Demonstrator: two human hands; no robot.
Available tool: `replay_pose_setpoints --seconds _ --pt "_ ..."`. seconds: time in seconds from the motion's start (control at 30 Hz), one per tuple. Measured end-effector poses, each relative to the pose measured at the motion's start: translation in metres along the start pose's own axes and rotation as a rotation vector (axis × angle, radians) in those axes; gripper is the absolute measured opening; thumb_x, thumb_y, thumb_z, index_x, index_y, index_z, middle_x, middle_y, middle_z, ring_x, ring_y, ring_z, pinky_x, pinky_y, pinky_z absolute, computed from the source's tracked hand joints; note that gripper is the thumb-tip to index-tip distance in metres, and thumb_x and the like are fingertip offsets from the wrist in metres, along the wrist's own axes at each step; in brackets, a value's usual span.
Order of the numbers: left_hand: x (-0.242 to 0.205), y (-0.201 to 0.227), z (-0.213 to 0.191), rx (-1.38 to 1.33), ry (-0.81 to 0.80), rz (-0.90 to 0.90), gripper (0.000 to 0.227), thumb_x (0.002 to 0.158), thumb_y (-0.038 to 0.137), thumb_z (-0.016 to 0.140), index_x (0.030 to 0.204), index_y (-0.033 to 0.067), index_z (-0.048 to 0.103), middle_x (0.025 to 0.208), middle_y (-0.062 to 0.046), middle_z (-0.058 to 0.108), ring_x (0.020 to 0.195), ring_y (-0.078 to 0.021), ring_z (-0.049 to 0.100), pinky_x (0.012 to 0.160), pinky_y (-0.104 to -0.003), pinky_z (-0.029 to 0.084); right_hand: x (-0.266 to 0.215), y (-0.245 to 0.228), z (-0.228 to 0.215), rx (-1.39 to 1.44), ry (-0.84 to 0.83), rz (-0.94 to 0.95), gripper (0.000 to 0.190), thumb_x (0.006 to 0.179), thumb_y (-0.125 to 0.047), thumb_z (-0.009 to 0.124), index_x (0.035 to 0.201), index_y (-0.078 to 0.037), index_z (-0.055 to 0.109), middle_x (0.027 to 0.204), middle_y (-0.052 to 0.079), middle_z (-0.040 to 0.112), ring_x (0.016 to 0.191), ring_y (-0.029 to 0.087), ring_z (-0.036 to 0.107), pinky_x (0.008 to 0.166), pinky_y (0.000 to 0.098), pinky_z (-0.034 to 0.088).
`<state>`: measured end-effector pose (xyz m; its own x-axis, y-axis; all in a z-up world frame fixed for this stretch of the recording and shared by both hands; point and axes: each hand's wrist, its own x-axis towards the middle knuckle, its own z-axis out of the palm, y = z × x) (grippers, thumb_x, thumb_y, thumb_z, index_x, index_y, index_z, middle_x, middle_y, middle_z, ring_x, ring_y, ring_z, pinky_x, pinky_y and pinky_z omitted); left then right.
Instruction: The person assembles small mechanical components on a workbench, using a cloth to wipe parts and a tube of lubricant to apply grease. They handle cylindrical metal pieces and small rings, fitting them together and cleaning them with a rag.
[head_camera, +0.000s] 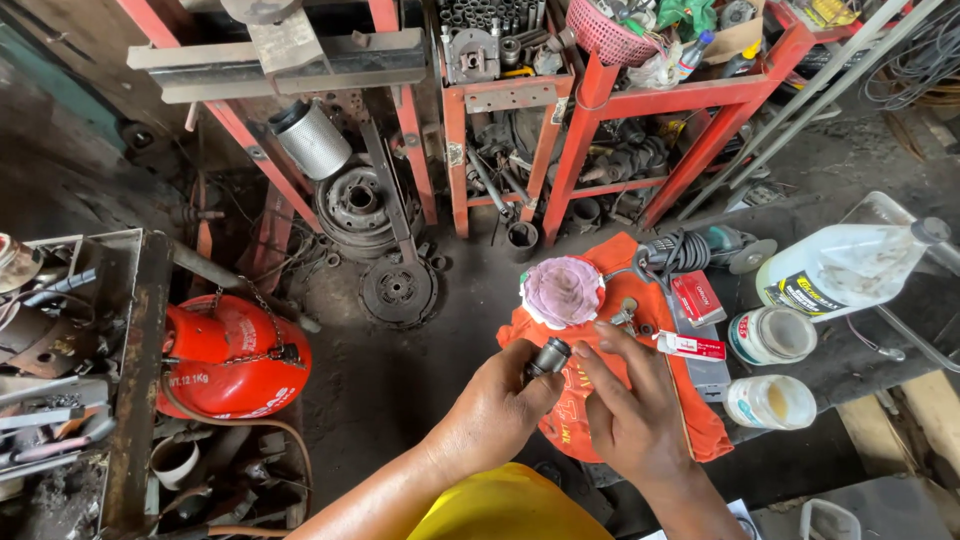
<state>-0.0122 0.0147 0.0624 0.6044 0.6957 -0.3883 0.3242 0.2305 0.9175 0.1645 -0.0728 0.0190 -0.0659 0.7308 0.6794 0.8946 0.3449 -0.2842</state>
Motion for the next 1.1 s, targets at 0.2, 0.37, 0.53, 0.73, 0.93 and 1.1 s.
replay_pose_setpoints --seconds 0.2,0.37,0.53,0.73,0.93,1.1 --pt "-0.001 0.001 0.008 -0.298 -0.058 -0.02 0.022 0.1 0.022 0.059 0.087 0.008 0.048 0.065 -0.005 0.049 0.052 -0.0139 0.044 0.048 -0.031 0.038 -0.007 0.021 0.009 -0.216 -0.034 -0.142 0.054 0.101 -0.002 0.054 0.15 -0.024 0.048 0.14 0.022 0.059 0.113 0.034 0.066 0.098 0.049 0.052" --pt "-0.003 0.007 -0.001 -0.591 -0.16 -0.064 0.015 0.096 0.015 0.053 0.093 0.0008 0.053 0.07 -0.015 0.053 0.044 -0.0169 0.036 0.039 -0.029 0.023 -0.022 0.034 0.016 -0.178 -0.001 -0.089 0.05 0.092 0.004 0.059 0.138 -0.014 0.063 0.136 0.02 0.056 0.107 0.033 0.062 0.089 0.0458 0.053" --pt "-0.005 0.006 0.002 -0.131 -0.038 0.041 0.023 0.096 0.024 0.06 0.083 0.012 0.046 0.065 0.0 0.043 0.057 -0.0112 0.036 0.049 -0.032 0.032 0.0 0.01 -0.006 -0.087 0.046 -0.097 0.041 0.097 0.005 0.051 0.133 -0.01 0.064 0.134 0.022 0.058 0.108 0.035 0.061 0.095 0.0467 0.055" --pt "0.0 -0.011 0.011 0.446 0.069 0.22 0.023 0.085 0.027 0.061 0.093 0.0081 0.051 0.075 -0.009 0.067 0.062 -0.0297 0.059 0.059 -0.043 0.049 0.024 0.002 -0.01 -0.178 -0.184 -0.091 0.046 0.09 0.001 0.052 0.131 -0.018 0.059 0.139 0.018 0.056 0.117 0.037 0.058 0.098 0.0505 0.048" --pt "0.0 -0.022 0.014 0.564 0.075 0.261 0.03 0.087 0.029 0.067 0.096 0.0091 0.047 0.09 -0.011 0.067 0.069 -0.0377 0.066 0.061 -0.047 0.05 0.035 0.011 -0.017 0.061 -0.355 0.196 0.055 0.069 0.016 0.05 0.114 -0.012 0.066 0.135 0.01 0.058 0.124 0.034 0.053 0.106 0.0478 0.045" --pt "0.0 -0.026 0.011 0.539 0.122 0.317 0.031 0.083 0.026 0.068 0.101 0.0107 0.048 0.09 -0.008 0.069 0.067 -0.0357 0.067 0.061 -0.046 0.052 0.05 -0.002 -0.034 0.197 -0.372 0.147 0.053 0.076 0.017 0.042 0.112 -0.013 0.068 0.137 0.012 0.057 0.128 0.032 0.054 0.104 0.0425 0.048"
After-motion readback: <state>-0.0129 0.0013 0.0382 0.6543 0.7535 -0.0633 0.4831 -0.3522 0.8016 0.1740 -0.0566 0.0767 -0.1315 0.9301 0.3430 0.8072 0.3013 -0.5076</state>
